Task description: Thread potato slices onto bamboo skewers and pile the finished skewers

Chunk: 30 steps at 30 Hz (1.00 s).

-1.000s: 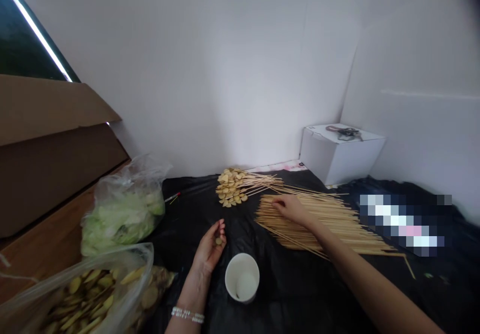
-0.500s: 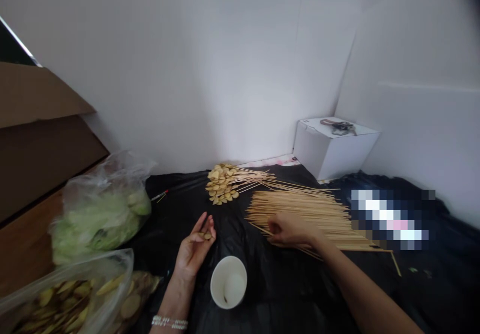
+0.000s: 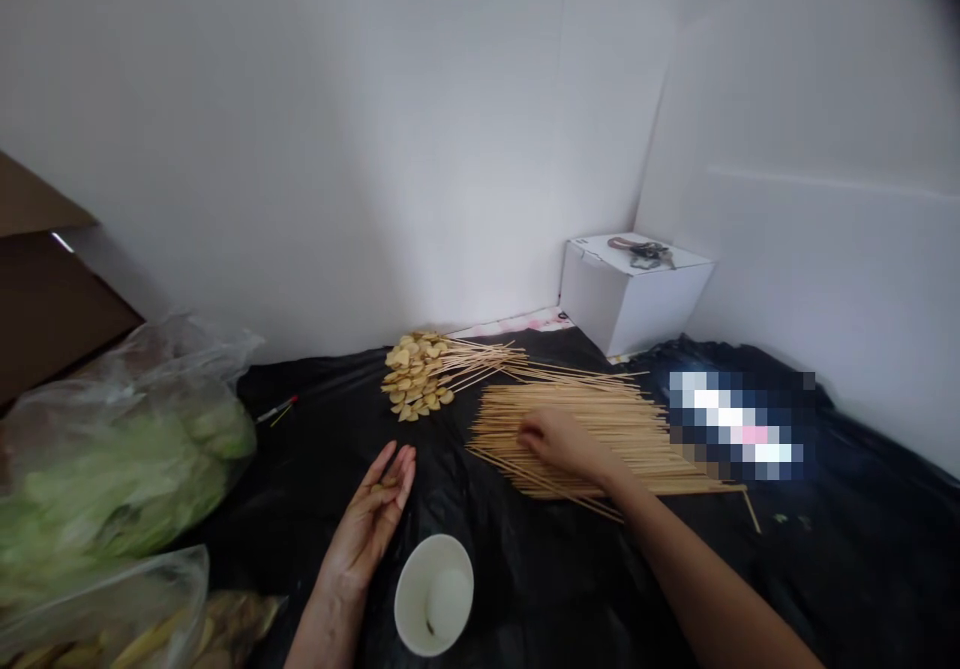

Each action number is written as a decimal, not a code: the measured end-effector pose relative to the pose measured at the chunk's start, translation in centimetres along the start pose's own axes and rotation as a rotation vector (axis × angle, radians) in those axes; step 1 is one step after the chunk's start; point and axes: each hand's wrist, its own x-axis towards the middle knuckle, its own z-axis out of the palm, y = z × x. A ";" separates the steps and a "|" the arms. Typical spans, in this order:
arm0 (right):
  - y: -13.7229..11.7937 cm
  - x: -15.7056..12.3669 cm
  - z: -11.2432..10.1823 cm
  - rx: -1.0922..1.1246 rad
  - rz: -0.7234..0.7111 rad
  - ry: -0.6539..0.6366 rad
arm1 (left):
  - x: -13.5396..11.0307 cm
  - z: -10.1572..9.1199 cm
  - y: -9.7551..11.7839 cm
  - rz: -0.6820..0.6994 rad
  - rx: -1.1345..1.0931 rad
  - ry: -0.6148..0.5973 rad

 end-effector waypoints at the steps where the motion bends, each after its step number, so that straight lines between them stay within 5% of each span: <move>1: 0.7 0.2 0.1 -0.033 0.068 0.092 | 0.0 0.1 -0.1 0.007 0.006 0.005; 8: 4.3 1.0 1.4 -0.170 0.227 0.266 | 0.0 -0.1 -0.8 -0.009 0.112 -0.008; 20: 3.0 0.1 -0.3 -0.089 0.049 0.130 | -0.4 0.3 -0.7 -0.083 0.163 0.006; 26: 4.4 0.2 -1.1 -0.033 0.185 0.337 | -0.4 0.2 -0.5 -0.083 0.129 -0.021; 30: 4.9 0.2 -1.3 -0.028 0.236 0.355 | -0.4 0.3 -0.4 -0.063 0.100 -0.030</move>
